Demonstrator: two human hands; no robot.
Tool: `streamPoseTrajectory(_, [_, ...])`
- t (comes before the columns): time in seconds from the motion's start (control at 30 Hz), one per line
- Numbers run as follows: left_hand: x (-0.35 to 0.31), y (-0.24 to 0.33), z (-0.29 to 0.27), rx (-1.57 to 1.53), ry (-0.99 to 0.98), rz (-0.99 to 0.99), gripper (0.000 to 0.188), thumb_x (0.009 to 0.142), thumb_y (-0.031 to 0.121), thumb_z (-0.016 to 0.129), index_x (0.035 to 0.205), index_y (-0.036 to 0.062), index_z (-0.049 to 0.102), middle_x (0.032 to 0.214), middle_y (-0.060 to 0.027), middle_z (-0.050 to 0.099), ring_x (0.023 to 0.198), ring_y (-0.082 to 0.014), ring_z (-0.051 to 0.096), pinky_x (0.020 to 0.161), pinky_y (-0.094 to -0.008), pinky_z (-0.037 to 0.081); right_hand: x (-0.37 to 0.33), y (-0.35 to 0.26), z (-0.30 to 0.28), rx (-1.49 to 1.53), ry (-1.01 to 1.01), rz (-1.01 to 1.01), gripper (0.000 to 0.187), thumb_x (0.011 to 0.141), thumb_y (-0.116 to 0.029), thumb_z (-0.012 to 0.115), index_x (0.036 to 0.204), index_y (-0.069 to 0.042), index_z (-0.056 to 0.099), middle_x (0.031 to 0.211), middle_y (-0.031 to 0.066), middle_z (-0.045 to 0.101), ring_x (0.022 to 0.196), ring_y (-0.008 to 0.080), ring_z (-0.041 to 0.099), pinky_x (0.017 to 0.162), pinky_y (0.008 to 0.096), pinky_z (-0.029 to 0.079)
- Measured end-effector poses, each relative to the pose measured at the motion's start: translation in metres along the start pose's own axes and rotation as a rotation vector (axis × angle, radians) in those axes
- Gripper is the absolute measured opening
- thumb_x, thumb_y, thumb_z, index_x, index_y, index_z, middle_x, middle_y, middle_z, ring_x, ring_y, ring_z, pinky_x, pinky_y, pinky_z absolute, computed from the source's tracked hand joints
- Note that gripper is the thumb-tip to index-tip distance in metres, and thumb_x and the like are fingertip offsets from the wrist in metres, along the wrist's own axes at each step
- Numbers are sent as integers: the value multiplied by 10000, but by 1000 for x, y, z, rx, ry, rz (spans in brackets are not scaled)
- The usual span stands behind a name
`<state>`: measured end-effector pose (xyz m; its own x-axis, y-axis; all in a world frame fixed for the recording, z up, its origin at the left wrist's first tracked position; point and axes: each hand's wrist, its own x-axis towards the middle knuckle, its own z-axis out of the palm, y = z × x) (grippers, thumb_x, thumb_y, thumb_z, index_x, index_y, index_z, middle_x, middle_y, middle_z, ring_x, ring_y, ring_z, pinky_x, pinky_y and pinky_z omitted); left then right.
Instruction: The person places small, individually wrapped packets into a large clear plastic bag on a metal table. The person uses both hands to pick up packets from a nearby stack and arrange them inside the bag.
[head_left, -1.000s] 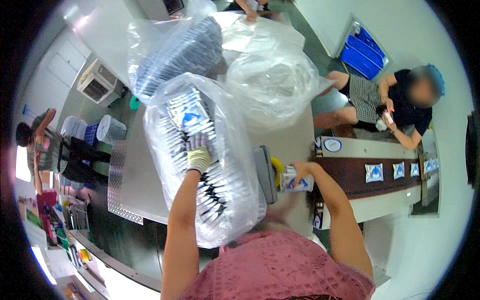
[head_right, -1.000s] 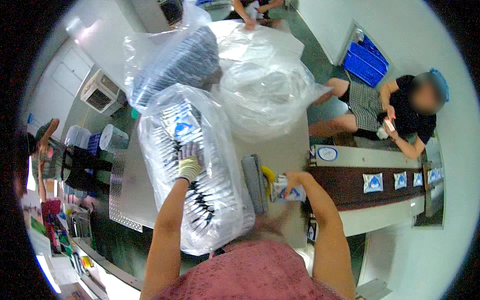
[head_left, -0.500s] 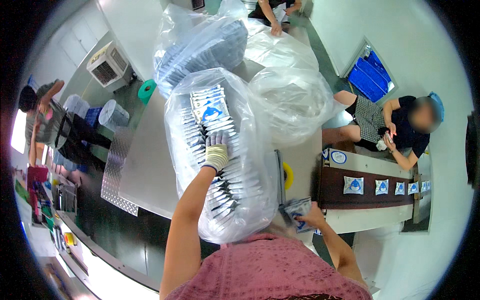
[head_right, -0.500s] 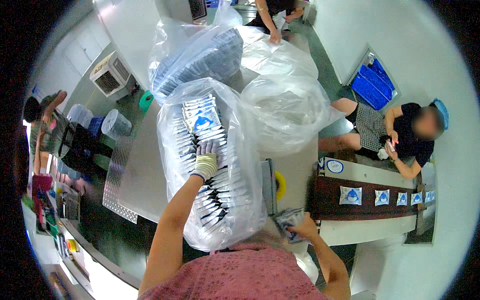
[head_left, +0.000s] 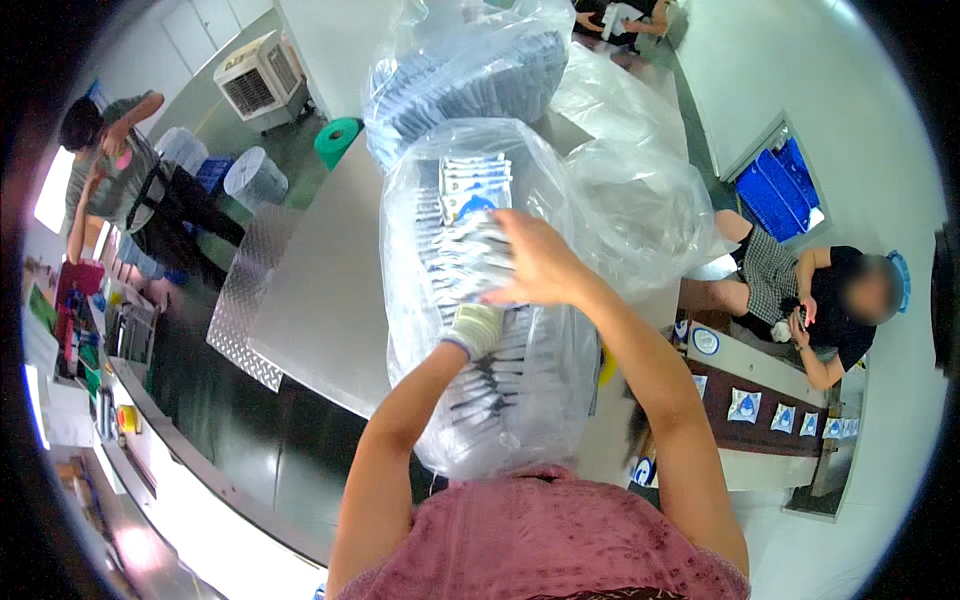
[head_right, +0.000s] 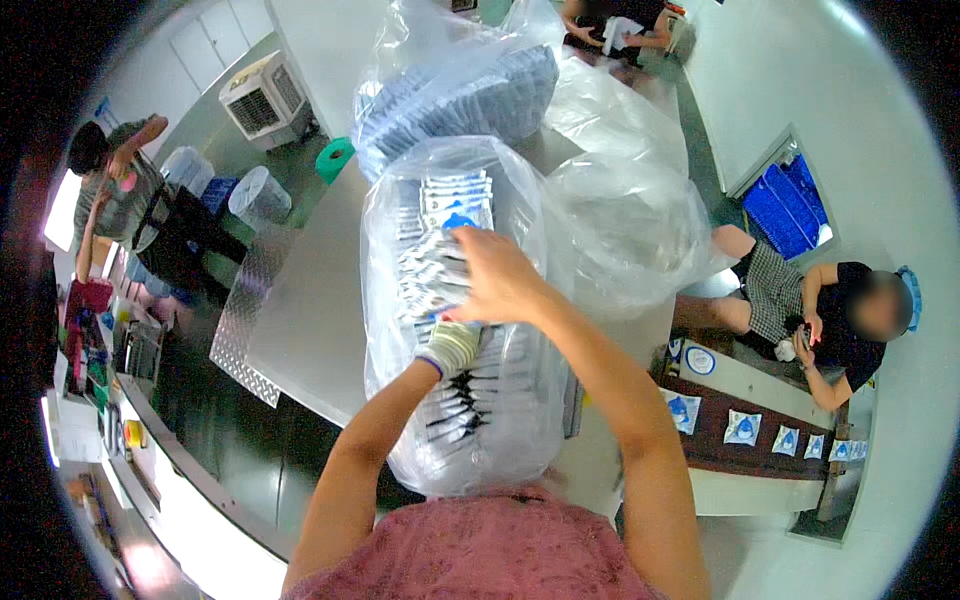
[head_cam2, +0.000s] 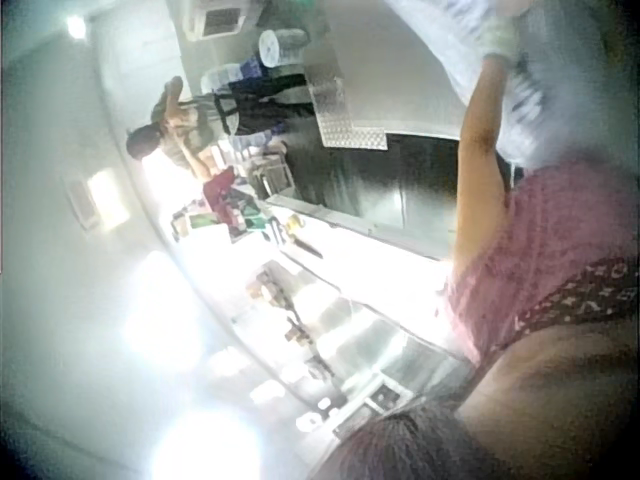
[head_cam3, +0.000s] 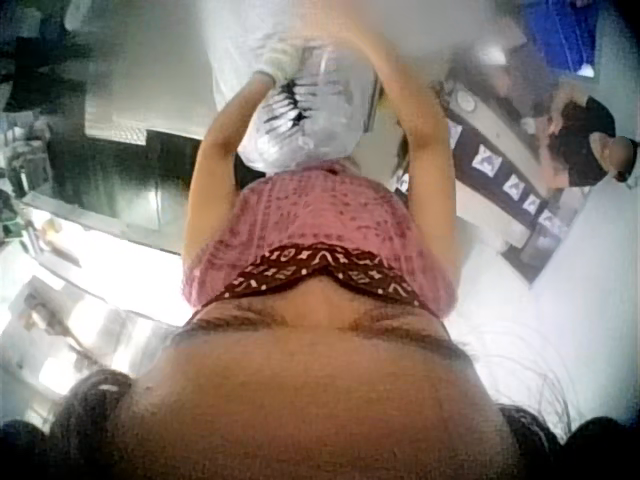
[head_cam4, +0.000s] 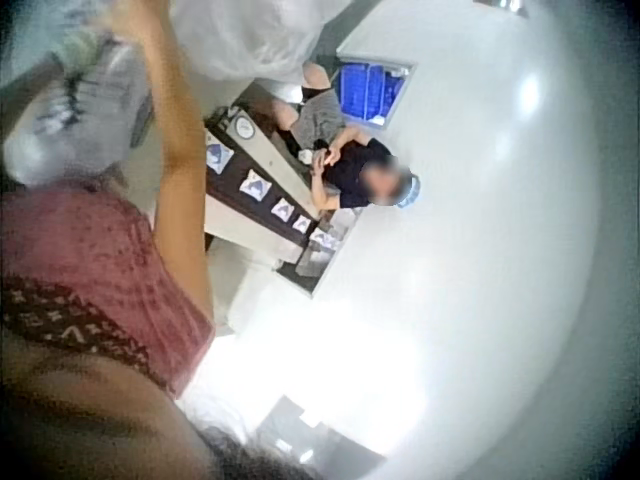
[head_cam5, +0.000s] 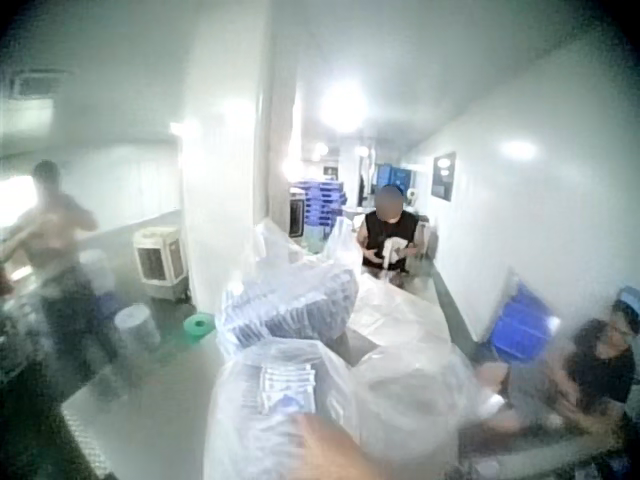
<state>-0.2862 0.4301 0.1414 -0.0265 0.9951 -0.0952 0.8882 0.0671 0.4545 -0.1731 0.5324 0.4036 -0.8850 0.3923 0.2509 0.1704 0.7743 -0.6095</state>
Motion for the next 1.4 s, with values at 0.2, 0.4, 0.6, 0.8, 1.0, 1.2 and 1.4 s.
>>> streamPoseTrajectory(0.2, [-8, 55, -69, 268, 289, 121, 623, 797, 332, 579, 1319, 31, 417, 1346, -204, 420, 1241, -366, 391, 1023, -501, 292, 67, 128, 96, -469, -208, -17, 1037, 537, -309, 858, 1368, -27, 305, 1330, 192, 426, 1266, 335, 376, 1077, 484, 248])
streamPoseTrajectory(0.4, [27, 47, -61, 242, 396, 150, 510, 735, 273, 623, 1161, 17, 510, 1252, -197, 467, 1193, -386, 423, 984, -517, 342, 46, 175, 123, -824, 112, -41, 998, 645, -244, 803, 1432, -51, 221, 1456, 166, 277, 1373, 323, 222, 1117, 500, 174])
streamPoseTrajectory(0.6, [29, 26, -47, 316, 337, 3, 564, 753, 257, 591, 1249, 15, 477, 1263, -203, 473, 1180, -362, 443, 987, -511, 335, -17, 61, 39, -212, 27, -99, 808, 704, -194, 747, 1372, -21, 326, 1409, 190, 314, 1295, 358, 322, 1062, 463, 278])
streamPoseTrajectory(0.8, [30, 25, -49, 320, 471, 108, 465, 769, 267, 584, 1174, 44, 532, 1235, -166, 504, 1090, -367, 497, 937, -487, 386, -172, 53, 1, 52, 329, 151, 543, 753, -169, 713, 1230, -55, 480, 1276, 155, 464, 1175, 345, 437, 999, 424, 360])
streamPoseTrajectory(1.0, [32, 30, -47, 375, 395, 58, 467, 799, 247, 539, 1224, 55, 505, 1248, -183, 478, 1143, -363, 448, 978, -496, 341, -340, 85, 14, 52, 398, 661, 393, 766, -121, 679, 1126, -48, 541, 1093, 164, 572, 1066, 337, 527, 941, 400, 411])
streamPoseTrajectory(1.2, [23, 16, -34, 514, 235, 1, 565, 807, 257, 520, 1324, 57, 412, 1379, -162, 395, 1249, -329, 390, 1026, -500, 297, -447, 111, -3, -144, 348, 859, 308, 776, -140, 658, 1057, -35, 593, 1013, 154, 607, 959, 317, 590, 831, 389, 474])
streamPoseTrajectory(1.4, [24, 27, -38, 469, 207, -62, 555, 848, 253, 481, 1371, 106, 373, 1446, -110, 344, 1281, -315, 382, 1004, -515, 341, -537, 152, -47, -250, 416, 1005, 200, 784, -102, 635, 960, -13, 602, 889, 140, 637, 816, 282, 638, 740, 367, 501])
